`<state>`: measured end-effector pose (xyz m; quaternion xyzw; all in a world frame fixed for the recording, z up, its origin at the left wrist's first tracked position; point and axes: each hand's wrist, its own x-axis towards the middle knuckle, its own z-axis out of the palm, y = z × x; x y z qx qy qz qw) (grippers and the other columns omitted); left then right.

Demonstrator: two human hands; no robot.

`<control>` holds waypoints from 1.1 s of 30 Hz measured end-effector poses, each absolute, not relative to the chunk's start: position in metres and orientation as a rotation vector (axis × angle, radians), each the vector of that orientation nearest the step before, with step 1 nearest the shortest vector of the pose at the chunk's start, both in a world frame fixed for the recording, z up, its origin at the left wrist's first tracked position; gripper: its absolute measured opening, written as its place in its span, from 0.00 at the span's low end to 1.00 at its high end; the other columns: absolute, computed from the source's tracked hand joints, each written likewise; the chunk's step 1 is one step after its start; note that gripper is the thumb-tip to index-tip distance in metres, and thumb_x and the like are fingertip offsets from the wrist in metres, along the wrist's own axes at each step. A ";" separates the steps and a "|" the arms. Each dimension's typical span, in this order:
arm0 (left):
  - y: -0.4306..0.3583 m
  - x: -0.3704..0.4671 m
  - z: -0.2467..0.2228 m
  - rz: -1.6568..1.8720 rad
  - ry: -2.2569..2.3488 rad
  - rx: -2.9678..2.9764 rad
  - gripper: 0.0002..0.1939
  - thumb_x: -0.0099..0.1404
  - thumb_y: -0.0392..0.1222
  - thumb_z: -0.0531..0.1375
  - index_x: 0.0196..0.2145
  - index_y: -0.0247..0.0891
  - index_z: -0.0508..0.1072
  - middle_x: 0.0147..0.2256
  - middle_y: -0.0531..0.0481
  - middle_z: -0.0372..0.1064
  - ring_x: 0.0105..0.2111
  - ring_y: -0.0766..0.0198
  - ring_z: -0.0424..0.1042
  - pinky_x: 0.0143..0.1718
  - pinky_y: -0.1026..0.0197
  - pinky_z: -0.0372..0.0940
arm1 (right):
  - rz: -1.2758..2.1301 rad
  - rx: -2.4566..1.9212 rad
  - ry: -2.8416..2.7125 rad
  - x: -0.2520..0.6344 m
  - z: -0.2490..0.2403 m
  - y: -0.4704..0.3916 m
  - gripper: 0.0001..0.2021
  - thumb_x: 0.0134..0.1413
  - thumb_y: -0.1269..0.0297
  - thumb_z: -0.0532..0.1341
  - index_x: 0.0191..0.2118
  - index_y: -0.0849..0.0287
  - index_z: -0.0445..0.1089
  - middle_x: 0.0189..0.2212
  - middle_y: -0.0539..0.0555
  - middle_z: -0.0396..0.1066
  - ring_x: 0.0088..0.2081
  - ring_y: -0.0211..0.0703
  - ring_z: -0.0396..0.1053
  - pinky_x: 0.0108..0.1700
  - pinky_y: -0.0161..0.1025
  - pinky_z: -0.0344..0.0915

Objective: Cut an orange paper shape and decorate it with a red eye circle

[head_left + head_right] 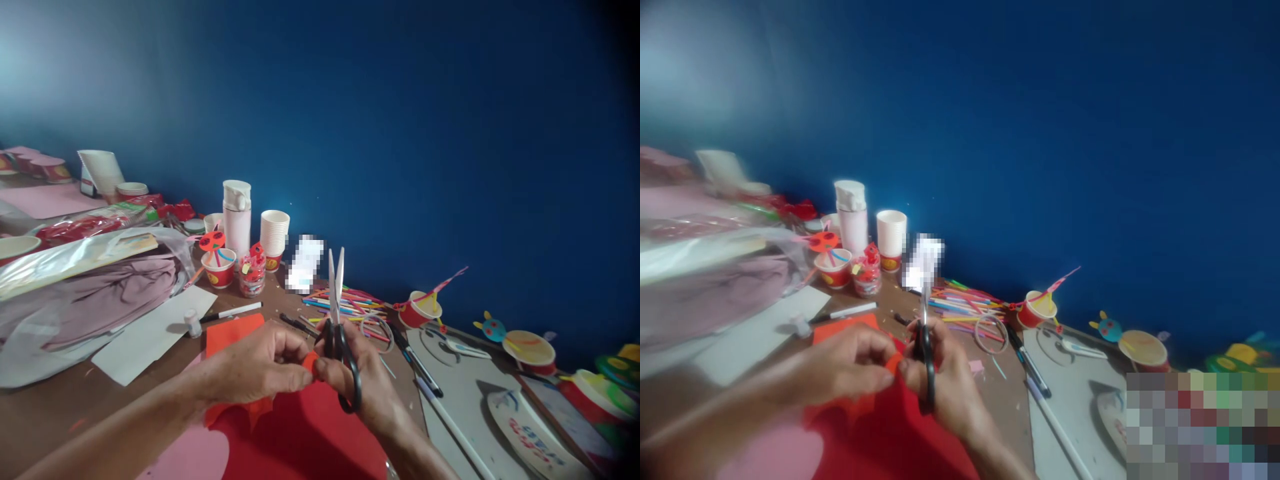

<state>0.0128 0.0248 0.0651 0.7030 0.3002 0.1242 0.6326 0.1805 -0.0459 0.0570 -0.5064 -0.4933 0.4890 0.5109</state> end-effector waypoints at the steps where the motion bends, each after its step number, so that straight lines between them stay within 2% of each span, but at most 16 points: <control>1: 0.025 0.012 0.067 0.280 0.676 1.591 0.07 0.54 0.36 0.57 0.31 0.36 0.74 0.24 0.55 0.66 0.24 0.70 0.62 0.24 0.68 0.55 | 1.166 -1.225 -1.170 0.181 0.056 -0.045 0.18 0.42 0.62 0.66 0.40 0.57 0.62 0.25 0.45 0.64 0.22 0.33 0.58 0.22 0.30 0.56; 5: 0.029 0.012 0.071 0.323 0.685 1.572 0.12 0.53 0.36 0.57 0.35 0.38 0.76 0.27 0.54 0.69 0.22 0.70 0.62 0.24 0.67 0.57 | 1.105 -1.201 -1.114 0.183 0.049 -0.042 0.17 0.45 0.60 0.64 0.41 0.58 0.62 0.27 0.47 0.65 0.27 0.36 0.62 0.24 0.30 0.58; 10: 0.028 0.014 0.061 0.378 0.687 1.440 0.10 0.53 0.38 0.58 0.34 0.36 0.75 0.25 0.54 0.68 0.19 0.72 0.60 0.22 0.68 0.56 | 1.062 -1.206 -1.099 0.178 0.039 -0.042 0.17 0.47 0.59 0.63 0.42 0.56 0.62 0.28 0.47 0.66 0.28 0.36 0.62 0.25 0.30 0.58; 13: 0.022 0.014 0.047 0.504 0.705 1.343 0.09 0.53 0.43 0.60 0.30 0.35 0.73 0.21 0.55 0.67 0.17 0.74 0.59 0.20 0.69 0.54 | 1.077 -1.210 -1.091 0.170 0.036 -0.042 0.19 0.44 0.57 0.66 0.41 0.57 0.63 0.27 0.47 0.65 0.27 0.36 0.60 0.26 0.31 0.59; 16: 0.014 0.014 0.032 0.644 0.776 1.248 0.12 0.52 0.47 0.63 0.27 0.34 0.71 0.17 0.56 0.64 0.15 0.73 0.58 0.19 0.68 0.55 | 1.118 -1.194 -1.048 0.160 0.032 -0.042 0.21 0.39 0.58 0.69 0.39 0.57 0.63 0.27 0.47 0.64 0.27 0.36 0.60 0.29 0.32 0.60; 22: 0.008 0.011 0.012 0.714 0.825 1.194 0.15 0.51 0.50 0.64 0.25 0.34 0.70 0.15 0.56 0.61 0.15 0.72 0.57 0.18 0.68 0.52 | 1.123 -1.123 -1.005 0.149 0.017 -0.039 0.22 0.37 0.59 0.70 0.38 0.58 0.63 0.27 0.47 0.63 0.28 0.37 0.60 0.31 0.33 0.60; 26: 0.013 0.011 0.003 0.775 0.788 1.222 0.13 0.51 0.48 0.64 0.25 0.34 0.69 0.18 0.55 0.63 0.18 0.71 0.59 0.22 0.68 0.53 | 1.092 -1.083 -1.004 0.146 0.002 -0.035 0.22 0.41 0.56 0.69 0.41 0.58 0.63 0.28 0.48 0.64 0.30 0.38 0.61 0.32 0.34 0.61; 29: 0.019 0.016 -0.008 0.844 0.789 1.184 0.13 0.51 0.47 0.64 0.25 0.34 0.67 0.20 0.55 0.64 0.20 0.70 0.60 0.24 0.67 0.54 | 1.008 -1.087 -0.991 0.144 -0.019 -0.033 0.21 0.46 0.54 0.66 0.44 0.58 0.64 0.34 0.51 0.66 0.34 0.42 0.64 0.37 0.36 0.63; 33: 0.026 0.022 -0.024 0.900 0.880 1.149 0.12 0.51 0.46 0.62 0.24 0.35 0.66 0.18 0.58 0.61 0.19 0.71 0.58 0.23 0.67 0.52 | 0.966 -1.094 -0.988 0.140 -0.056 -0.032 0.22 0.45 0.55 0.68 0.46 0.55 0.64 0.37 0.52 0.69 0.38 0.45 0.67 0.40 0.39 0.64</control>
